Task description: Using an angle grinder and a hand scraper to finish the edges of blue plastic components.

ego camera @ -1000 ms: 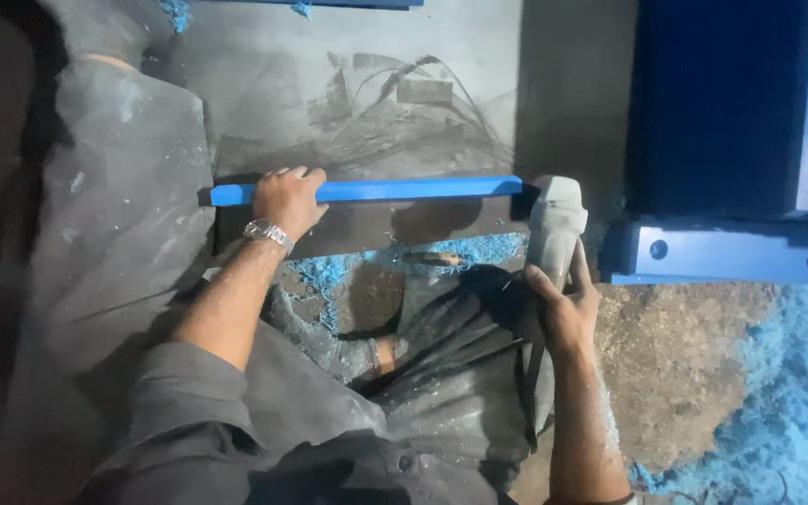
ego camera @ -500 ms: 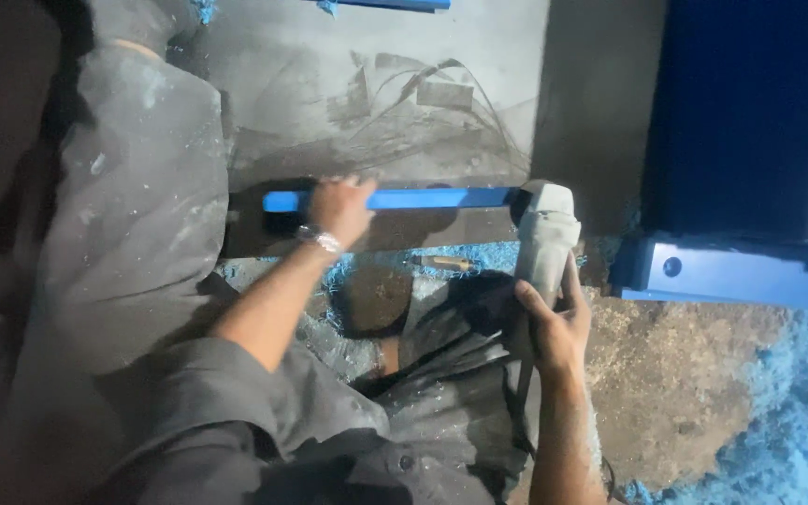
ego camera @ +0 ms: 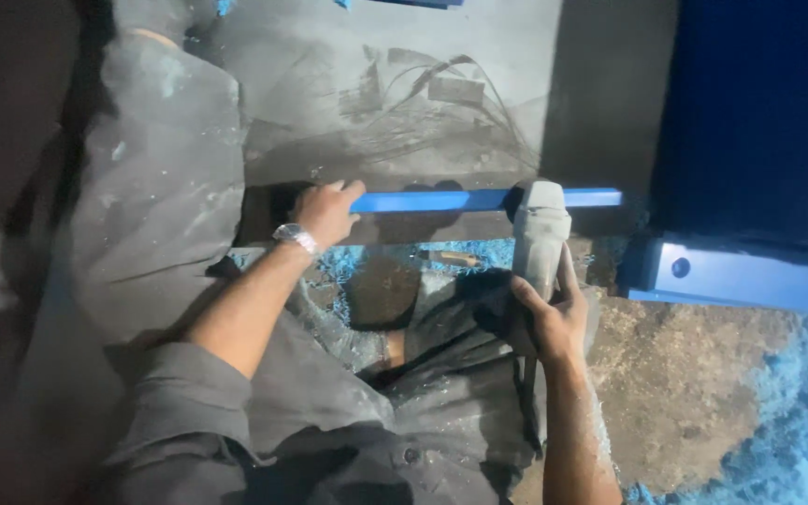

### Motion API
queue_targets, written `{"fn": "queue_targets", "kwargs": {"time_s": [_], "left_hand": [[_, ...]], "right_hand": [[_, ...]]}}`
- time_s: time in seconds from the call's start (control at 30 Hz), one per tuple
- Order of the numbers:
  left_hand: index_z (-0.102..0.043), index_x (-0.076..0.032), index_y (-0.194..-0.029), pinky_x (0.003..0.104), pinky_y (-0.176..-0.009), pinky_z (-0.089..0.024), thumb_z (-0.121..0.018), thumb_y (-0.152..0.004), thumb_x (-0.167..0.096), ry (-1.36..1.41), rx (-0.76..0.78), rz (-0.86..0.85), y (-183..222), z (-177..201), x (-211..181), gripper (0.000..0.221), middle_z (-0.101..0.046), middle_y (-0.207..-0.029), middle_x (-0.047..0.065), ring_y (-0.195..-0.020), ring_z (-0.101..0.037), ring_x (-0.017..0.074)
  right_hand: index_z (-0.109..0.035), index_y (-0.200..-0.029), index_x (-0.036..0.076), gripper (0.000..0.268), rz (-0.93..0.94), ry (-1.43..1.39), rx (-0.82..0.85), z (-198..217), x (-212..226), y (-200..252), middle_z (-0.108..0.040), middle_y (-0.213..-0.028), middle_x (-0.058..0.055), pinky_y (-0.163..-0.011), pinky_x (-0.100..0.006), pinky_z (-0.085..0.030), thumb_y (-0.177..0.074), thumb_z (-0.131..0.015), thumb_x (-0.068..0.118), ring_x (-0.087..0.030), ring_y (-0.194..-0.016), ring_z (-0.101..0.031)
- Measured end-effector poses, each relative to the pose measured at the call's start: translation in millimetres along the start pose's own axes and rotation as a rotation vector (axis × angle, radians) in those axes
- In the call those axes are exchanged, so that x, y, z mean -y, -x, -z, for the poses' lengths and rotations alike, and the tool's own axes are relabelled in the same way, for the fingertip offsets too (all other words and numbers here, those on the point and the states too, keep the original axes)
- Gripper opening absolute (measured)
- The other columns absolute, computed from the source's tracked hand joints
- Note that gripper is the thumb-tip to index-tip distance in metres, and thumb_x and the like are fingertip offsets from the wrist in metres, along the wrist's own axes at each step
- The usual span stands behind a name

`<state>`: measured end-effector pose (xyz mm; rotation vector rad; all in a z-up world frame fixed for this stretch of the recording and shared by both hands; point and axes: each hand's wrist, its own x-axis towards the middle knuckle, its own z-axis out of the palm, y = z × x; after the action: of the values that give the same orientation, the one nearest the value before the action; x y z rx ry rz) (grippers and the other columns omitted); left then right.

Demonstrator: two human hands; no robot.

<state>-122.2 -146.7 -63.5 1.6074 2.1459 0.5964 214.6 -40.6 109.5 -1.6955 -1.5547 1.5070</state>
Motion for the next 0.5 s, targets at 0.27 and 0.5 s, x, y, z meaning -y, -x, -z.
{"fn": "queue_targets", "kwargs": {"time_s": [0.27,0.5], "left_hand": [[-0.066,-0.018,-0.114,0.056,-0.074,-0.053,-0.071,-0.076,-0.002,0.031,0.038,0.068,6,8,-3,0.042,-0.071,-0.096,0.019,-0.090,-0.068,0.0457],[-0.067,-0.023,-0.120,0.051,-0.074,-0.056,-0.070,-0.075,0.002,0.136,0.085,0.151,7,8,3,0.052,-0.075,-0.095,0.017,-0.091,-0.071,0.0413]], "right_hand": [[-0.034,-0.158,0.005,0.097,0.039,0.011,0.216,-68,-11,16,-0.064,-0.139,-0.016,-0.100,-0.034,-0.053,-0.076,-0.085,0.015,-0.023,-0.119,-0.065],[-0.034,-0.158,0.003,0.096,0.084,0.031,0.300,-68,-12,17,-0.063,-0.140,-0.015,-0.102,-0.032,-0.049,-0.078,-0.085,0.010,-0.021,-0.121,-0.062]]}}
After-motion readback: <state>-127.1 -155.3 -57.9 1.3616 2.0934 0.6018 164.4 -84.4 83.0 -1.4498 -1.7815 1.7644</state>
